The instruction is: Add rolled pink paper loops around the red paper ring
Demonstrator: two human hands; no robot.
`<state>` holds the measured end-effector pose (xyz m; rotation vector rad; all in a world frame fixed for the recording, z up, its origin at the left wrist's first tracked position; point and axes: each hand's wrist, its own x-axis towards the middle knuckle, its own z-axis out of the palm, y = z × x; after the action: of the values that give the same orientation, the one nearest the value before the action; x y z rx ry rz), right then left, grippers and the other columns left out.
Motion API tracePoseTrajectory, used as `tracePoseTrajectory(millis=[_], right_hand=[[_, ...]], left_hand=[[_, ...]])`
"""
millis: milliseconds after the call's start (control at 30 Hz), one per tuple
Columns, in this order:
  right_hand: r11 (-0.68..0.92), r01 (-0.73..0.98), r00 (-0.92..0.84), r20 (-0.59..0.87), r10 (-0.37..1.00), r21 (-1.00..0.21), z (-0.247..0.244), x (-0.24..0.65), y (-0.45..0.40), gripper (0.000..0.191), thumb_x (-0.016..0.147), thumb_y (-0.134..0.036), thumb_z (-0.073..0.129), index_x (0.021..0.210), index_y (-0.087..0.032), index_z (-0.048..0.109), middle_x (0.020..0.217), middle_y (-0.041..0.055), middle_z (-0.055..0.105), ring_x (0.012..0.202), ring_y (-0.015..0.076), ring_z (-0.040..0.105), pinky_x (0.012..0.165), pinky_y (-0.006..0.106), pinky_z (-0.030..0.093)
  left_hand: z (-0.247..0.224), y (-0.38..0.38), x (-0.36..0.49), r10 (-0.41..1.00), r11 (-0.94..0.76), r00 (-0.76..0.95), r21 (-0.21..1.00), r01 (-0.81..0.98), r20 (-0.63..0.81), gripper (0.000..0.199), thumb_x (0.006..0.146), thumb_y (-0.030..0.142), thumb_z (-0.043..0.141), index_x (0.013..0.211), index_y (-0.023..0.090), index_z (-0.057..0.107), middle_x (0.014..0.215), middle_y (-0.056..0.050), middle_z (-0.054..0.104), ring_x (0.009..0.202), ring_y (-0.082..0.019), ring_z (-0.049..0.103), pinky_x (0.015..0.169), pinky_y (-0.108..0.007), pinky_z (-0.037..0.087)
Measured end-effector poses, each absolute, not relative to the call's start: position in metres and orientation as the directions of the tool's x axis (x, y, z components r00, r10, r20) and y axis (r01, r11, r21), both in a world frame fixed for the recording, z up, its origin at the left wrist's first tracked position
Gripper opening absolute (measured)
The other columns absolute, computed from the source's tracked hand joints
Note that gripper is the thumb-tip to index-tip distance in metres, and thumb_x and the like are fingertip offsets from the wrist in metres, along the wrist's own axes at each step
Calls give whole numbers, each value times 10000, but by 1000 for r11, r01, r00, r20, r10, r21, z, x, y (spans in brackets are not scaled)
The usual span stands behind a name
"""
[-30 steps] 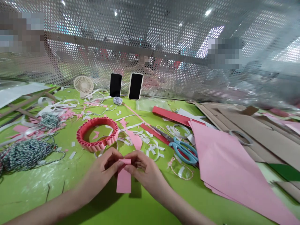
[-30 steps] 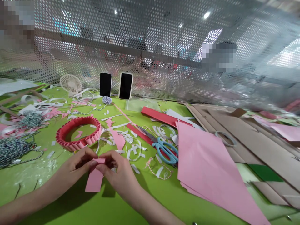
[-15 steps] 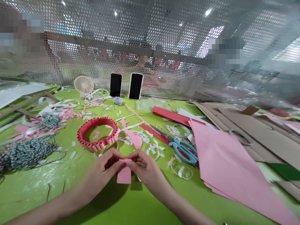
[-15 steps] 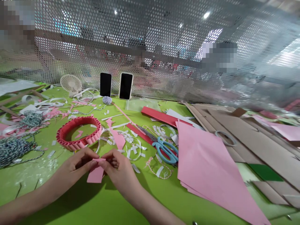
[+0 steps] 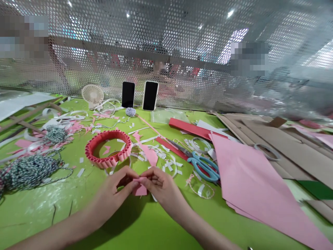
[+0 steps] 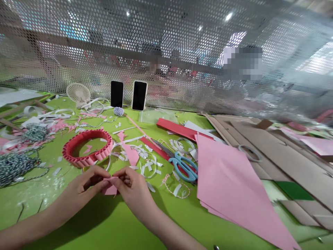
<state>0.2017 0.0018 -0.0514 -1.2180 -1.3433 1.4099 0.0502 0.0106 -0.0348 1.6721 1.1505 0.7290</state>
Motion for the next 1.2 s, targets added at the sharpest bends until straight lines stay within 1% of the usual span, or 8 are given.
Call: tracePoseTrajectory(millis=[200, 300, 467, 600, 833, 933, 1067, 1200], right_hand=[[-103, -53, -228, -88, 970, -993, -55, 202, 0, 236, 702, -381, 604, 765, -180, 499, 687, -2, 579, 674, 128, 603, 667, 294, 502], [-93, -32, -240, -83, 967, -995, -53, 202, 1, 210, 723, -356, 590, 790, -176, 503, 727, 16, 593, 709, 131, 606, 687, 299, 502], [-116, 28, -279, -119, 953, -993, -52, 202, 1, 204, 746, -364, 547, 775, -163, 547, 664, 6, 593, 598, 114, 582, 618, 288, 493], [-91, 0, -248, -88, 965, -996, -52, 201, 0, 154, 723, -305, 583, 758, -167, 525, 698, 12, 604, 668, 128, 591, 654, 292, 487], [82, 281, -244, 11, 970, -956, -49, 202, 0, 86, 768, -228, 536, 807, -169, 585, 789, 47, 625, 732, 160, 580, 688, 319, 473], [219, 456, -256, 109, 961, -863, -51, 203, -1, 134, 804, -205, 482, 808, -169, 611, 790, 66, 616, 731, 184, 562, 663, 336, 456], [236, 492, -236, 132, 963, -838, -53, 204, 0, 132, 807, -144, 447, 778, -173, 573, 785, 68, 595, 744, 186, 556, 652, 329, 457], [116, 386, -189, 44, 981, -915, -52, 204, 0, 73, 826, -169, 425, 830, -178, 497, 866, 83, 613, 786, 184, 572, 685, 340, 466]], left_hand=[[-35, 11, 51, 918, -42, 384, 941, 335, -96, 180, 801, 369, 468, 773, 195, 507, 594, 37, 567, 549, -124, 537, 531, -228, 417], [-35, 12, 51, 926, -92, 374, 932, 351, -49, 160, 797, 345, 478, 753, 195, 517, 593, 33, 577, 566, -128, 542, 551, -232, 424], [-38, 12, 50, 911, -200, 412, 912, 358, 38, 108, 795, 254, 460, 767, 204, 551, 689, 12, 608, 670, -144, 564, 620, -243, 445], [-38, 12, 47, 919, -163, 395, 919, 359, 9, 107, 795, 293, 476, 818, 199, 522, 719, 15, 596, 672, -140, 564, 619, -239, 445], [-42, 11, 48, 895, -266, 444, 856, 444, 48, 140, 826, 281, 424, 818, 203, 541, 763, -14, 619, 720, -160, 575, 655, -260, 452], [-46, 13, 44, 873, -389, 469, 772, 503, 134, 175, 826, 261, 416, 973, 211, 494, 850, -41, 631, 796, -186, 587, 734, -314, 457], [-38, 30, 32, 842, -540, 431, 501, 676, 324, 281, 816, 297, 431, 1069, 179, 459, 970, -92, 615, 906, -230, 556, 870, -403, 383], [-24, 55, 12, 918, -395, 374, 267, 879, 129, 469, 746, 405, 507, 1126, 133, 470, 1136, -154, 539, 1073, -324, 449, 882, -468, 343]])
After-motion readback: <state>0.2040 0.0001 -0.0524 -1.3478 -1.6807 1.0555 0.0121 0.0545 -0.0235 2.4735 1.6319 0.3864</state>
